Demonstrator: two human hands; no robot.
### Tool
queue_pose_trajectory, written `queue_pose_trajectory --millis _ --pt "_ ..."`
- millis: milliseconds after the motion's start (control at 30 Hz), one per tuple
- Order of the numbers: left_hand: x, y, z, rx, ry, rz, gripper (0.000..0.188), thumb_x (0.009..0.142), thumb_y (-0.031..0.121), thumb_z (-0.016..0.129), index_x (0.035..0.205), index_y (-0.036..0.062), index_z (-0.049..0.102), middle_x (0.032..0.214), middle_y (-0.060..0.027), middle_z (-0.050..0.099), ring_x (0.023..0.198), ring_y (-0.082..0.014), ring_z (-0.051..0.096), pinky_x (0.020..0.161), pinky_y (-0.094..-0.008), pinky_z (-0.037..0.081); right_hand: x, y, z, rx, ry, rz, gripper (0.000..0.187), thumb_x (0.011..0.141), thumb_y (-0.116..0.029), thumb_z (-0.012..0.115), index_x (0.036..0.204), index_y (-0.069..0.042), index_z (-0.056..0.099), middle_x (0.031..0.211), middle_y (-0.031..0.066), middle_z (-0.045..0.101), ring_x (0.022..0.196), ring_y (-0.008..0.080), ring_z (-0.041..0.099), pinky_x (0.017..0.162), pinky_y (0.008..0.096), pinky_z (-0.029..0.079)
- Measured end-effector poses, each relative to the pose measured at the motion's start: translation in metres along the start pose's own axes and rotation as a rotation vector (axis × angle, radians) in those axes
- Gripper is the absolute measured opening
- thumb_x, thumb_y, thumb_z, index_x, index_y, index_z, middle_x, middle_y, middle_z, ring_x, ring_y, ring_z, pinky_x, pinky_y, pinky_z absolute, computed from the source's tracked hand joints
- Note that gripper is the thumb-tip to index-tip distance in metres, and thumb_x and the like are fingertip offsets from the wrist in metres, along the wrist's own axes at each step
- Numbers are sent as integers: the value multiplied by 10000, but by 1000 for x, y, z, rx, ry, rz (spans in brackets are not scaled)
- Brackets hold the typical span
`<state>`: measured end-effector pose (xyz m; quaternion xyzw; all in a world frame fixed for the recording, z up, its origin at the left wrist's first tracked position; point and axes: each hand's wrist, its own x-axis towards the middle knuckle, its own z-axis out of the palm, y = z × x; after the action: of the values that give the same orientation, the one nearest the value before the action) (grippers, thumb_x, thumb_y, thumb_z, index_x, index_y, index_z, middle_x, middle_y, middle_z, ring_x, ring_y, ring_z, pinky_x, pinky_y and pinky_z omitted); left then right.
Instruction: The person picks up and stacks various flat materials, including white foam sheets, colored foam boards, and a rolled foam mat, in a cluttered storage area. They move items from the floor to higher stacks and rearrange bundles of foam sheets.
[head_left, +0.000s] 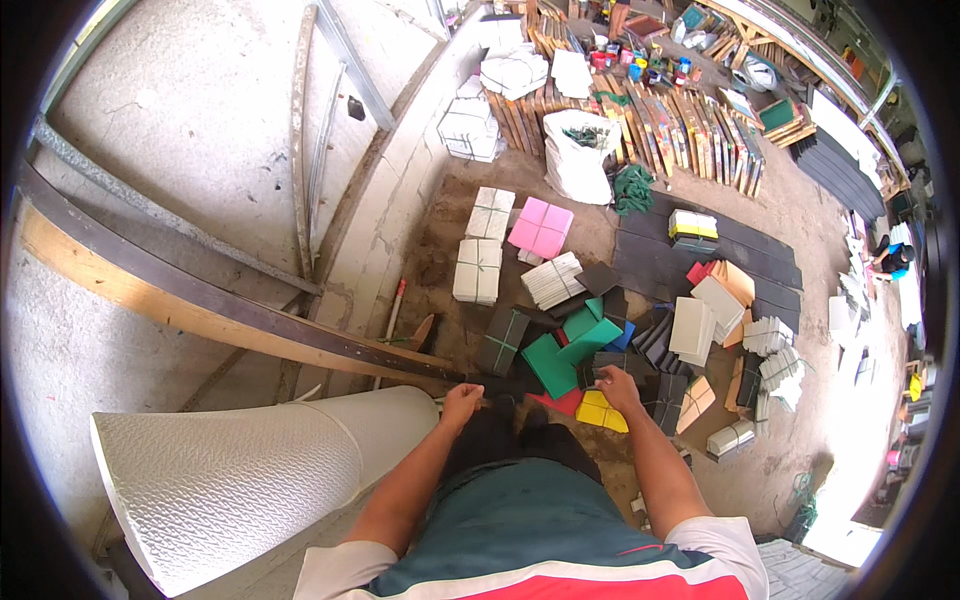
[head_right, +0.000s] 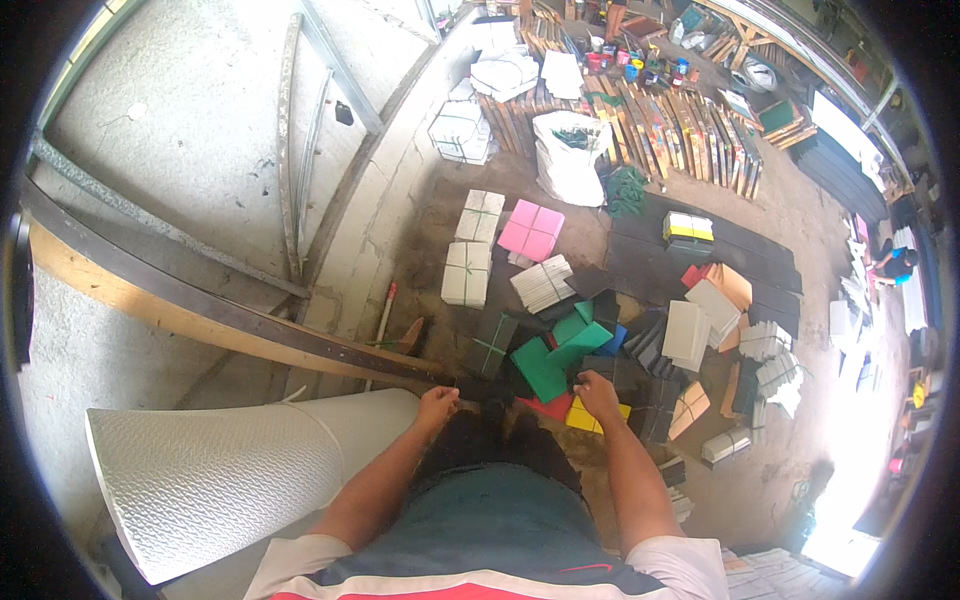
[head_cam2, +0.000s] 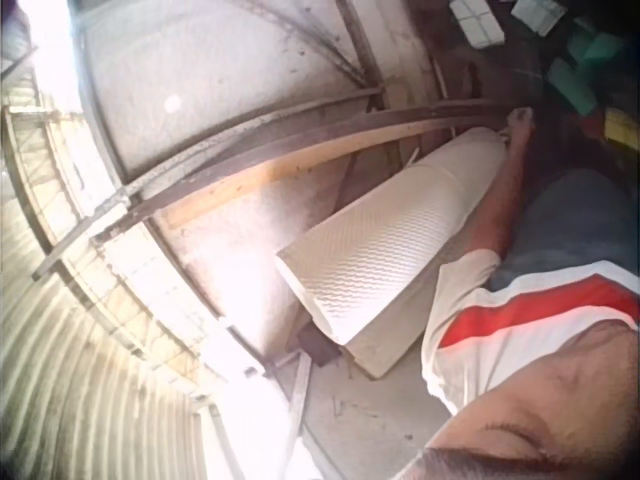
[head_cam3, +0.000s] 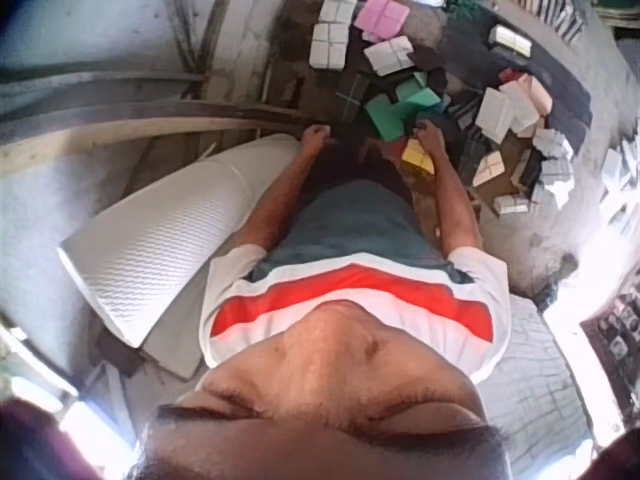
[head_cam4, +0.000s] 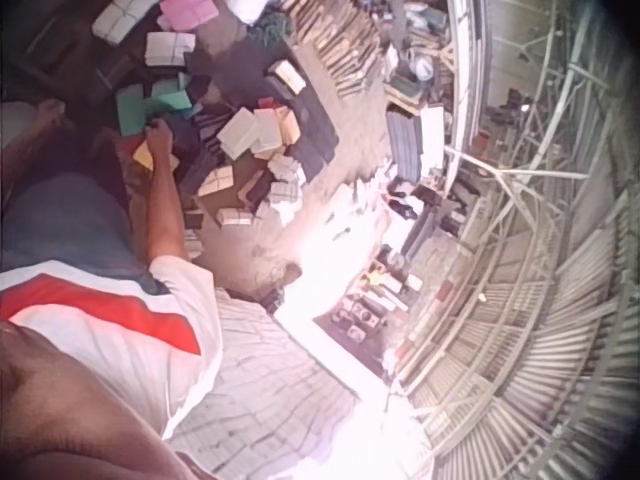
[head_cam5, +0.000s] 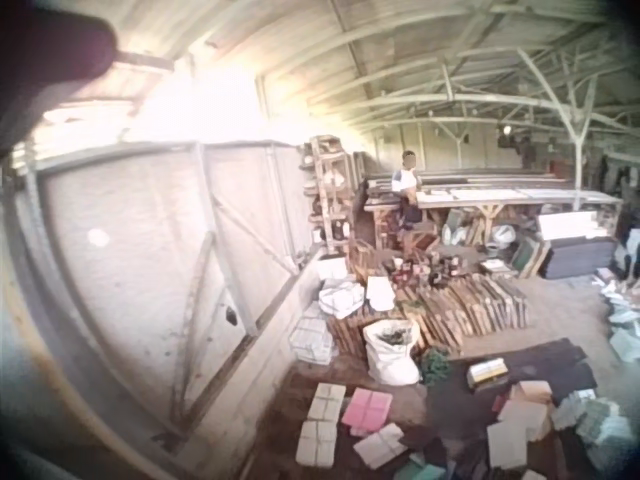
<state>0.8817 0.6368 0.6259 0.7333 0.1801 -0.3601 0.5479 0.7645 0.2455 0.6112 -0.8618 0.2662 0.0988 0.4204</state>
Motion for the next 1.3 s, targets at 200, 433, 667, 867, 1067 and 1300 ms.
queue_pose_trajectory --millis 200,433,667,867,1067,1300 --pt "6 28 42 45 -97 66 330 1004 298 707 1156 4 706 1024 -55 713 866 -144 658 777 -322 546 -14 2 -18 58 33 49 390 868 -214 765 1224 -63 709 1073 200 753 1006 351 727 902 452 556" --pt "37 34 57 52 -211 91 323 1006 307 704 1137 12 706 989 -42 702 811 -134 644 755 -316 537 -13 2 -17 66 104 64 380 862 -177 784 1207 -31 717 914 153 741 879 275 730 827 402 563" --pt "40 79 52 72 -210 77 262 1009 266 707 1104 22 702 953 -32 696 797 -113 633 738 -300 529 14 -42 -17 120 155 52 366 870 -177 775 1205 -41 718 931 146 743 881 260 726 819 388 563" --pt "67 106 32 -115 -194 170 230 1009 247 705 1102 37 702 978 -23 711 790 -112 642 699 -280 502 74 -119 -26 258 294 -21 353 889 -202 764 1206 -52 721 940 142 747 885 253 723 828 375 561" --pt "93 145 30 -177 -149 240 245 1019 265 681 1147 56 687 1033 -48 738 796 -128 661 716 -297 502 144 -168 -53 398 358 -65 285 929 -154 742 1177 -16 721 915 82 735 806 150 694 738 300 547" --pt "131 212 56 -207 -73 229 223 1007 227 696 1118 34 690 986 -41 733 766 -126 662 672 -259 493 229 -196 -62 468 265 -90 278 934 -152 741 1165 0 719 863 59 714 772 135 683 695 303 541"
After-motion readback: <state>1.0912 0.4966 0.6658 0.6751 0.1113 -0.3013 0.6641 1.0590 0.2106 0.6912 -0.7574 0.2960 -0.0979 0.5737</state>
